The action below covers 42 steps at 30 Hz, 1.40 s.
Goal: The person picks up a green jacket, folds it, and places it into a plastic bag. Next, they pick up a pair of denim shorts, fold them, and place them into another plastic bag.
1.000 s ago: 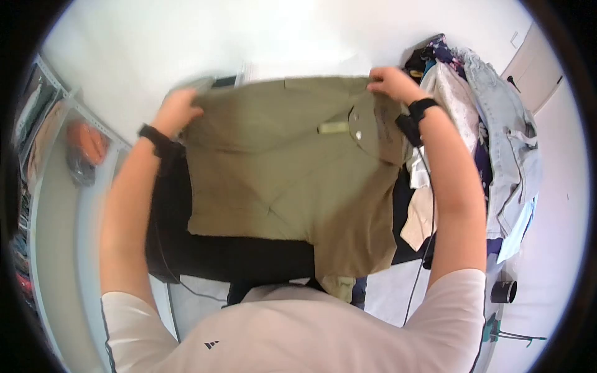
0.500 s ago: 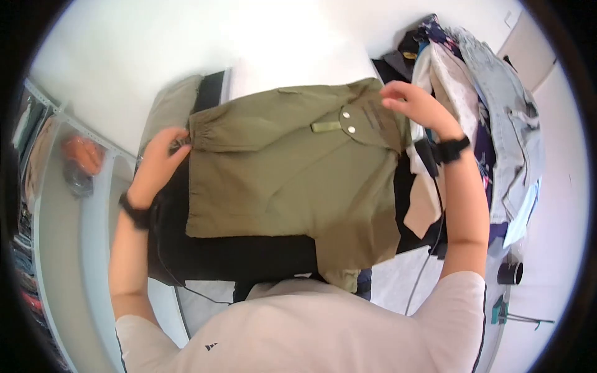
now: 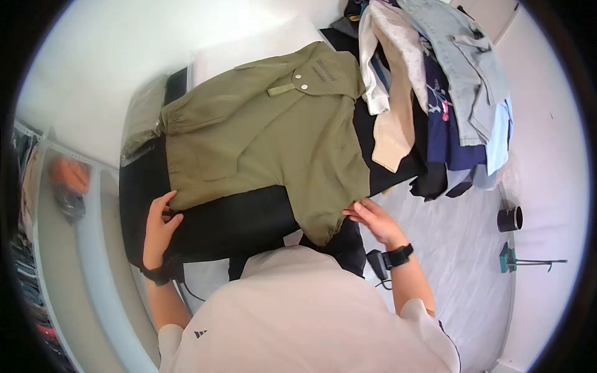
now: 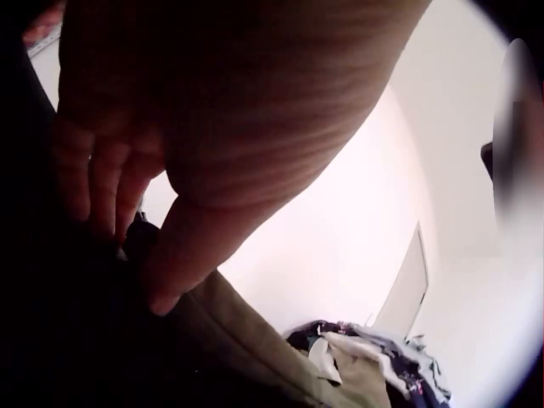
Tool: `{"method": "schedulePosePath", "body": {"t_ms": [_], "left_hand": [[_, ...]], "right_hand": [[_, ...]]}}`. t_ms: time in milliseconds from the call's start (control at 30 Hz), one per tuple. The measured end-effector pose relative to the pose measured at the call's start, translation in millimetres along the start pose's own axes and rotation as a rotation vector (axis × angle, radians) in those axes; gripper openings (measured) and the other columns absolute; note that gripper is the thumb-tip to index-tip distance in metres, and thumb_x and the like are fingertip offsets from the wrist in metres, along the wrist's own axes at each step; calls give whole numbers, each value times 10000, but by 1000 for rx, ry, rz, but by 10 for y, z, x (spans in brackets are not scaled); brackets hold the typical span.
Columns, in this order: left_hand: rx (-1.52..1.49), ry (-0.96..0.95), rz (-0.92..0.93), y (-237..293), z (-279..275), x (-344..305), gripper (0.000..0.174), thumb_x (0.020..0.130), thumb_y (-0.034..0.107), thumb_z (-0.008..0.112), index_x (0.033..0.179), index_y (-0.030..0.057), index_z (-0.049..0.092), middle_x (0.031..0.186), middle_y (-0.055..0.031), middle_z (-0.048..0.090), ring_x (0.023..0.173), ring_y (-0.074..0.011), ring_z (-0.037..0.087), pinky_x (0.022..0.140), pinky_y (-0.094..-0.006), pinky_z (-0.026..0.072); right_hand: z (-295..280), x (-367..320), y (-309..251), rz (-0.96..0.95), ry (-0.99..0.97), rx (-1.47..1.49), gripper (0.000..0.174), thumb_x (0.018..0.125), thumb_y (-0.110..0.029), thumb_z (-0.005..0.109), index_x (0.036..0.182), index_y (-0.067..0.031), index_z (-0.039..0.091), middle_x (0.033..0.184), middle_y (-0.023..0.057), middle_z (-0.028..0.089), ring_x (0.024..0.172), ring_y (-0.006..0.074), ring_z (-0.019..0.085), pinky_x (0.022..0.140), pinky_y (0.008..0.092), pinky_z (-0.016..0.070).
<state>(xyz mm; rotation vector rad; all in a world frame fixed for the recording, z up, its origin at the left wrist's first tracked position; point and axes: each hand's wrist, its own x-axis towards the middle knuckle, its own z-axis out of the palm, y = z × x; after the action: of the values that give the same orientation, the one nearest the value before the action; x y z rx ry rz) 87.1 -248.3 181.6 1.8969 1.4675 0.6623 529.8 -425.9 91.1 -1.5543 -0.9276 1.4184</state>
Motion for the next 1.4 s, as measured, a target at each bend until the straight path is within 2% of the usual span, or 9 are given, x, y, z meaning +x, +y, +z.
{"method": "schedulePosePath", "body": {"t_ms": [33, 233, 633, 967, 1167, 1200, 1233, 1300, 1400], "left_hand": [[114, -21, 56, 4, 13, 31, 493, 711, -15, 670, 1178, 101, 557, 1059, -82, 518, 928, -200, 527, 798, -290, 447], [332, 174, 330, -2, 106, 137, 299, 701, -8, 668, 987, 37, 594, 1068, -110, 536, 983, -314, 548, 809, -371, 460], [178, 10, 247, 74, -194, 98, 140, 745, 21, 609, 876, -25, 618, 854, -156, 635, 808, -319, 605, 720, -335, 475], [33, -17, 89, 142, -424, 850, 131, 860, 98, 556, 845, -31, 542, 669, -96, 540, 477, -127, 507, 480, -274, 404], [266, -99, -70, -96, -326, 1438, 227, 828, 175, 612, 896, -37, 565, 721, -142, 580, 541, -215, 564, 545, -323, 459], [269, -106, -73, -167, -302, 1467, 227, 828, 175, 612, 896, -37, 565, 721, -142, 580, 541, -215, 564, 545, -323, 459], [341, -61, -55, -242, -284, 1496, 257, 819, 193, 631, 934, -27, 564, 744, -148, 589, 605, -232, 577, 588, -334, 464], [417, -30, -22, -191, -316, 1515, 292, 811, 210, 650, 972, -18, 564, 767, -155, 598, 670, -249, 590, 631, -346, 470], [393, 71, 161, 16, -481, 1391, 352, 809, 211, 669, 1074, 17, 542, 808, -126, 595, 721, -236, 574, 676, -339, 466]], "right_hand": [[116, 15, 46, -9, 1, 300, 612, 873, -380, 605, 1284, 38, 428, 1240, 130, 533, 1111, 214, 518, 960, 307, 382], [215, 164, 96, -124, 257, 74, 675, 796, -229, 718, 1325, 26, 385, 1306, 124, 477, 1210, 202, 426, 1017, 320, 320], [-240, -504, -827, -168, -142, 296, 472, 819, -206, 673, 1192, 42, 528, 1100, 95, 618, 955, 169, 599, 845, 306, 468], [248, 475, -2582, -225, -27, 731, 246, 888, -226, 578, 1004, -14, 628, 921, 88, 677, 781, 168, 660, 708, 276, 533], [284, 1946, -2920, -117, -273, 549, 260, 892, -269, 580, 958, -25, 639, 864, 64, 682, 754, 178, 659, 712, 302, 536], [227, 2288, -2810, -149, -388, 533, 378, 897, -310, 573, 1082, 20, 583, 1048, 95, 635, 953, 177, 600, 880, 325, 474], [249, 2336, -2778, -144, -383, 539, 378, 897, -310, 573, 1082, 20, 583, 1048, 95, 635, 953, 177, 600, 880, 325, 474], [317, 2373, -2733, -139, 133, 37, 433, 909, -323, 556, 1178, 14, 525, 1166, 110, 575, 1076, 200, 534, 940, 323, 425], [-128, 2041, -2732, -362, -33, -210, 397, 932, -303, 520, 1204, -14, 527, 1195, 99, 563, 1105, 175, 513, 986, 305, 374]]}}
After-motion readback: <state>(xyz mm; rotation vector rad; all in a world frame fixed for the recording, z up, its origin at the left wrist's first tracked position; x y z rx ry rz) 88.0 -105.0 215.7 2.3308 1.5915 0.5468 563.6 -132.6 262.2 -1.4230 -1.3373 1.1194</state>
